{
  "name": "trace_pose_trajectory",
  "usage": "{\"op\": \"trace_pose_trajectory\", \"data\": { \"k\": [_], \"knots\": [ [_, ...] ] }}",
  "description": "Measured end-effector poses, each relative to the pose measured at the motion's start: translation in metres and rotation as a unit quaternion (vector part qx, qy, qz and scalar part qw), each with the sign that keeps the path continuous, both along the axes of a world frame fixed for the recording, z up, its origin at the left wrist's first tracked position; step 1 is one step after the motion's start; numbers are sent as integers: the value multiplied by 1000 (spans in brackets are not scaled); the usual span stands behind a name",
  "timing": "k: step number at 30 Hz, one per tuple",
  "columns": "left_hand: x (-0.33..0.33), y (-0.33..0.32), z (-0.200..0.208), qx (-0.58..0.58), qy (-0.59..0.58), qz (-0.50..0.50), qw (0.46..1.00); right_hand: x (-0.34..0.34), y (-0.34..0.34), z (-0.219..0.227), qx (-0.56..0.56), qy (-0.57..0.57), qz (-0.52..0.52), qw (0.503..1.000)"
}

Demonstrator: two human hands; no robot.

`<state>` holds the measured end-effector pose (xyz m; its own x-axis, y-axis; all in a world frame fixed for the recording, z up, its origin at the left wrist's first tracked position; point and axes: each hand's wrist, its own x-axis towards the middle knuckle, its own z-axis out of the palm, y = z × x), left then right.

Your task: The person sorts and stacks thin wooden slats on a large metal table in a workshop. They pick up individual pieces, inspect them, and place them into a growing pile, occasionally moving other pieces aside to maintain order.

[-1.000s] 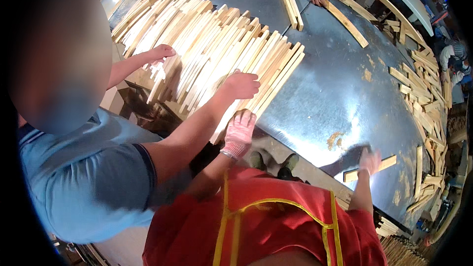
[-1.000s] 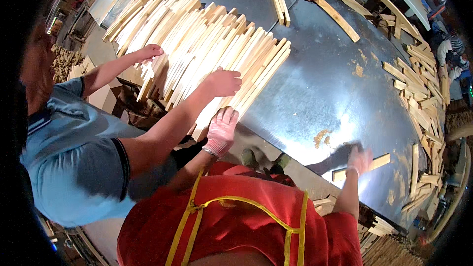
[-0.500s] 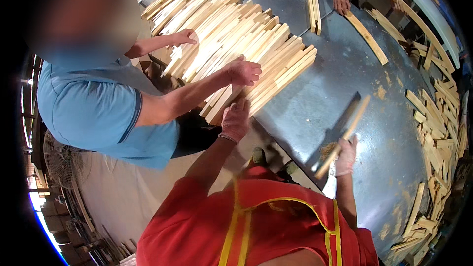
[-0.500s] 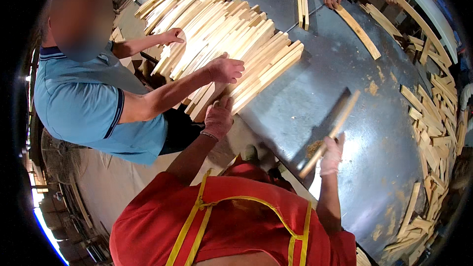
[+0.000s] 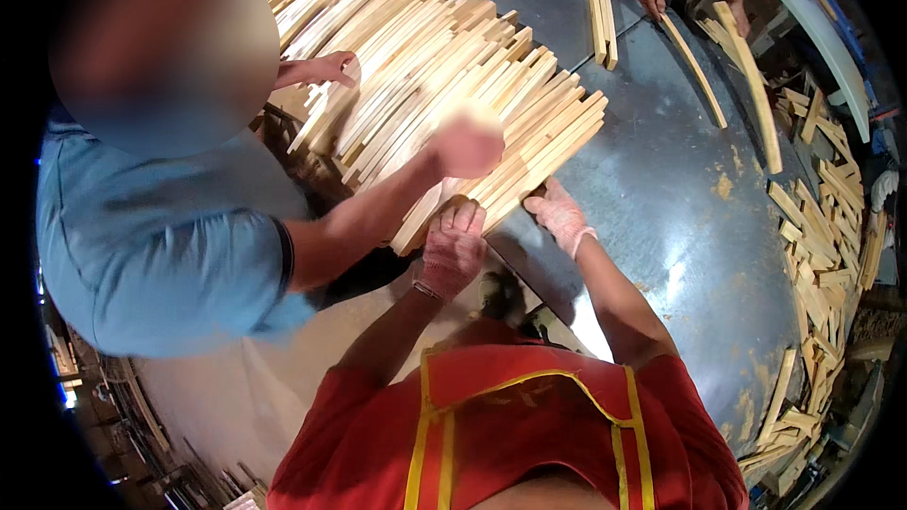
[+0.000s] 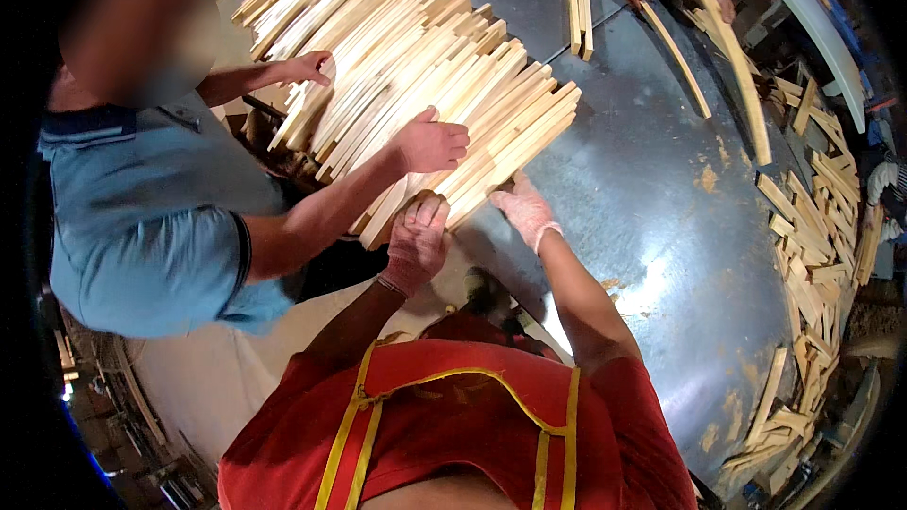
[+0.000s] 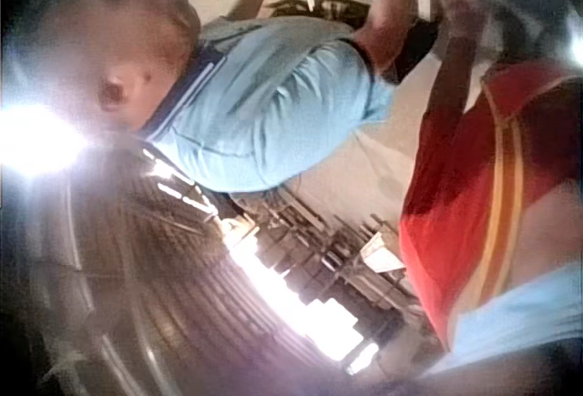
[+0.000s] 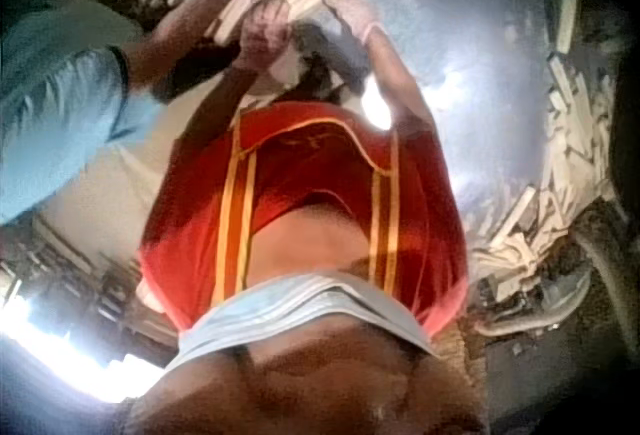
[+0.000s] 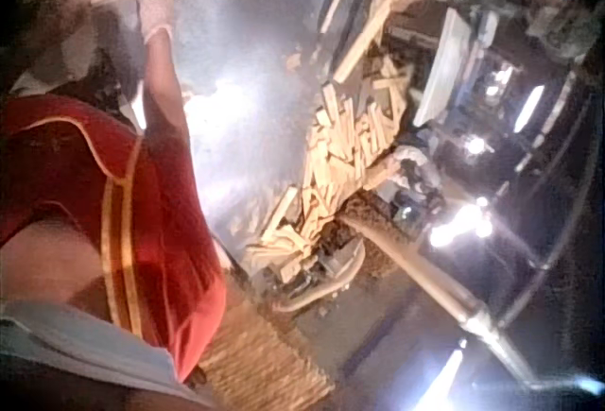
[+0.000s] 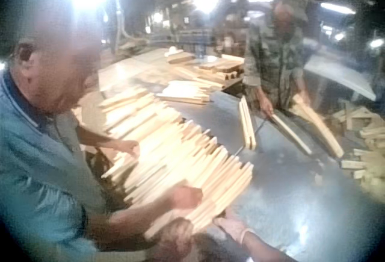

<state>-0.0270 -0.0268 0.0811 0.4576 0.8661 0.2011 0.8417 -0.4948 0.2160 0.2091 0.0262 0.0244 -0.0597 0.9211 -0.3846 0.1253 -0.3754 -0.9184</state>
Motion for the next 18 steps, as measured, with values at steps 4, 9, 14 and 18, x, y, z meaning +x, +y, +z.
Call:
{"op": "trace_pose_trajectory", "data": {
  "k": [4,9,14,18],
  "knots": [
    [4,16,-4,-52,-49,-45,996,17,20,-3,-165,80,-21,983],
    [7,37,-30,-36,21,-49,998,110,76,-28,65,-95,-214,970],
    [10,45,-46,-31,77,-69,994,163,152,-24,125,-240,-203,941],
    [7,37,-49,14,31,-61,998,94,161,30,171,-221,-189,941]
  ]
}}
